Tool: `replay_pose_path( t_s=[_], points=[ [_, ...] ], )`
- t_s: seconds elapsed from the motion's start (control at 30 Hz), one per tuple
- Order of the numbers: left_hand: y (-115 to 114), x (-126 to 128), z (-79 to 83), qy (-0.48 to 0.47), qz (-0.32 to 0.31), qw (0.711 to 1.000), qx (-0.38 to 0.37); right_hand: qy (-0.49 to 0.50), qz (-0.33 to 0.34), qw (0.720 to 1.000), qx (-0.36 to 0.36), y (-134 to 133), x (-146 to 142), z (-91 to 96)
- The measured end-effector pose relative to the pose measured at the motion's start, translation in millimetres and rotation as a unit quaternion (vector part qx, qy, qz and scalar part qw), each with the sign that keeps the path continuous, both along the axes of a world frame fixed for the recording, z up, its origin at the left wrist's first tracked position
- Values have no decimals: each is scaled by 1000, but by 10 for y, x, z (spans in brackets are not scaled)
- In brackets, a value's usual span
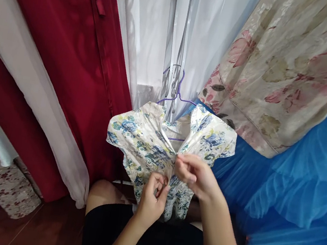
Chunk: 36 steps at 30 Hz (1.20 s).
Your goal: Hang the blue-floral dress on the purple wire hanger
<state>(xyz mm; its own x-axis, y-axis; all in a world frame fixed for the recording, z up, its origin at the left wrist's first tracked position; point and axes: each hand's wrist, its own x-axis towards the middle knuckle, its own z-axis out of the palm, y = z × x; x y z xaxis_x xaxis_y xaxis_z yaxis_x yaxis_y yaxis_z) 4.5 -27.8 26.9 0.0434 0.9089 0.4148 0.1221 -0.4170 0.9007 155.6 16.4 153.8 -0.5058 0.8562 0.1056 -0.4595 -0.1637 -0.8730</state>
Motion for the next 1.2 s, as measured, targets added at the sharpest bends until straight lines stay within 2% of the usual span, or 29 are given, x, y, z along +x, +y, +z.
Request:
replay_pose_path(
  t_s=[0.2, 0.3, 0.4, 0.47, 0.53, 0.6, 0.7, 0.77, 0.83, 0.9, 1.0, 1.1, 1.2],
  points=[
    [193, -13, -86, -5, -15, 999, -28, 26, 45, 999, -3, 533, -34, 630],
    [183, 5, -106, 20, -40, 998, -47, 24, 27, 999, 9, 616, 2, 917],
    [104, -7, -79, 42, -64, 995, -57, 26, 2, 999, 27, 587, 39, 1043],
    [73, -52, 47, 33, -62, 996, -54, 27, -20, 998, 49, 532, 24, 992],
    [112, -121, 306, 17, -60, 997, -34, 12, -53, 995, 79, 466, -32, 863],
    [237, -195, 687, 5, -52, 998, 29, -29, -103, 988, 109, 400, -109, 717],
    [533, -278, 1351, 21, 28, 979, 203, -98, -187, 965, 156, 303, -201, 590],
    [728, -293, 1723, 98, 77, 949, 289, -124, -220, 949, 189, 249, -223, 586],
    [866, -271, 1966, 191, 70, 921, 332, -132, -241, 937, 216, 231, -222, 608],
    [930, -222, 2082, 247, 50, 900, 357, -129, -254, 931, 226, 268, -219, 602],
    [954, -186, 2142, 241, 67, 889, 384, -133, -260, 933, 211, 413, -238, 472],
    [1066, -351, 2184, 149, 133, 902, 382, -165, -252, 937, 177, 536, -263, 234],
    [1364, -773, 2136, -24, 195, 923, 332, -189, -234, 940, 162, 509, -271, 39]
  ],
)
